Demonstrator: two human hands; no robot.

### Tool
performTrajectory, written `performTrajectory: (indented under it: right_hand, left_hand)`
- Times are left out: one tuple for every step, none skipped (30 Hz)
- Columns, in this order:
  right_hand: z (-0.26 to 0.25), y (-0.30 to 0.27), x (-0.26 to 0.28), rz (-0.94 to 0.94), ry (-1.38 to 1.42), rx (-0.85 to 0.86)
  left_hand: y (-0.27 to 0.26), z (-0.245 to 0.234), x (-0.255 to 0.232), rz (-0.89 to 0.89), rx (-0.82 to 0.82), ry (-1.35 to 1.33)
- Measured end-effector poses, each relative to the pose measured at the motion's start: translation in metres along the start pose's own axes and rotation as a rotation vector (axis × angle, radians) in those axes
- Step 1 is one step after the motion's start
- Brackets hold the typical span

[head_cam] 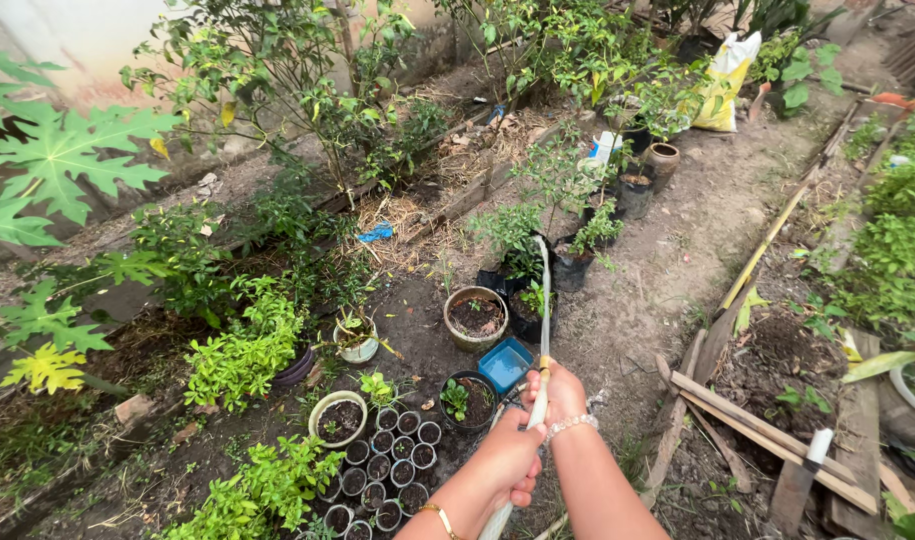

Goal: The person holds a water hose and waters various potted plants and garden beds in an outdoor area.

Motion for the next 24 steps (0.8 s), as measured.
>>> performTrajectory:
  right_hand:
    - [0.0, 0.001, 0.0, 0.002, 0.006, 0.003]
    - [0.0, 0.002, 0.0, 0.005, 0.012, 0.005]
    - [-0.002, 0.002, 0.001, 0.004, 0.014, 0.002]
    - [-0.004, 0.003, 0.002, -0.001, -0.001, -0.006]
    - [-0.004, 0.005, 0.002, -0.007, -0.016, -0.013]
    - [-0.004, 0.006, 0.002, -0.008, -0.016, -0.014]
    - [-0.005, 0.007, 0.001, -0.004, -0.015, -0.016]
    - [-0.007, 0.008, 0.0, 0.001, -0.013, -0.018]
    - [-0.007, 0.01, 0.0, 0.001, -0.015, -0.018]
    - [-0.008, 0.011, -0.001, 0.004, -0.021, -0.012]
    - [-0.007, 0.013, -0.002, 0.008, -0.027, -0.006]
    - [-0.007, 0.014, -0.003, 0.009, -0.028, -0.007]
    - [-0.007, 0.015, -0.003, 0.01, -0.027, -0.014]
    - [-0.007, 0.015, -0.004, 0.012, -0.025, -0.021]
    - [-0.006, 0.015, -0.004, 0.012, -0.026, -0.019]
    - [-0.006, 0.014, -0.003, 0.01, -0.027, -0.025]
    - [-0.006, 0.014, -0.002, 0.005, -0.028, -0.031]
    - [-0.005, 0.013, -0.001, 0.004, -0.028, -0.029]
    - [-0.004, 0.013, -0.001, 0.003, -0.015, -0.027]
    - [-0.004, 0.013, 0.0, 0.001, -0.003, -0.024]
    - [-0.005, 0.014, 0.0, 0.0, -0.001, -0.025]
    - [-0.006, 0.015, 0.001, -0.002, 0.001, -0.026]
    - [-0.009, 0.017, 0.001, -0.006, 0.002, -0.028]
    - [-0.012, 0.019, 0.002, -0.007, 0.004, -0.03]
  left_hand:
    - [0.0, 0.0, -0.001, -0.002, 0.003, 0.001]
    - [0.001, 0.0, -0.001, -0.002, 0.002, 0.001]
    - [0.002, 0.0, -0.001, -0.001, 0.0, 0.002]
    - [0.003, 0.001, 0.0, -0.003, 0.003, 0.003]
    - [0.003, 0.001, -0.001, -0.001, 0.001, 0.005]
    - [0.004, 0.0, -0.001, 0.002, -0.001, 0.008]
    - [0.005, 0.0, -0.001, 0.002, 0.0, 0.008]
    - [0.006, 0.0, 0.001, -0.003, -0.009, 0.002]
    - [0.007, -0.001, 0.002, -0.009, -0.018, -0.004]
    - [0.007, -0.001, 0.003, -0.009, -0.018, -0.005]
    - [0.008, -0.002, 0.004, -0.007, -0.011, -0.013]
    - [0.009, -0.002, 0.004, -0.005, -0.004, -0.021]
    - [0.01, -0.003, 0.003, -0.005, -0.006, -0.022]
    - [0.011, -0.005, 0.003, -0.005, -0.004, -0.013]
    - [0.011, -0.005, 0.003, -0.004, 0.0, -0.002]
    - [0.011, -0.006, 0.003, -0.003, -0.002, -0.003]
    - [0.011, -0.006, 0.002, -0.005, -0.001, -0.003]
    - [0.012, -0.007, 0.002, -0.007, 0.0, -0.003]
    - [0.012, -0.006, 0.001, -0.006, 0.001, -0.002]
    - [0.012, -0.005, 0.0, -0.005, -0.001, -0.001]
    - [0.012, -0.005, 0.0, -0.006, -0.003, 0.0]
    - [0.012, -0.005, 0.0, -0.007, -0.002, 0.002]
    - [0.012, -0.004, -0.001, -0.008, 0.002, 0.001]
    - [0.012, -0.003, -0.001, -0.009, 0.006, 0.0]
Point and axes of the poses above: each hand's wrist, its own y-axis towards the middle knuckle, its own z-axis out of the palm, x = y × z, the point moved 9 cm from there along y, towards the middle knuckle, and after that the axes turned 6 degrees about y, right-handed, at the moved point
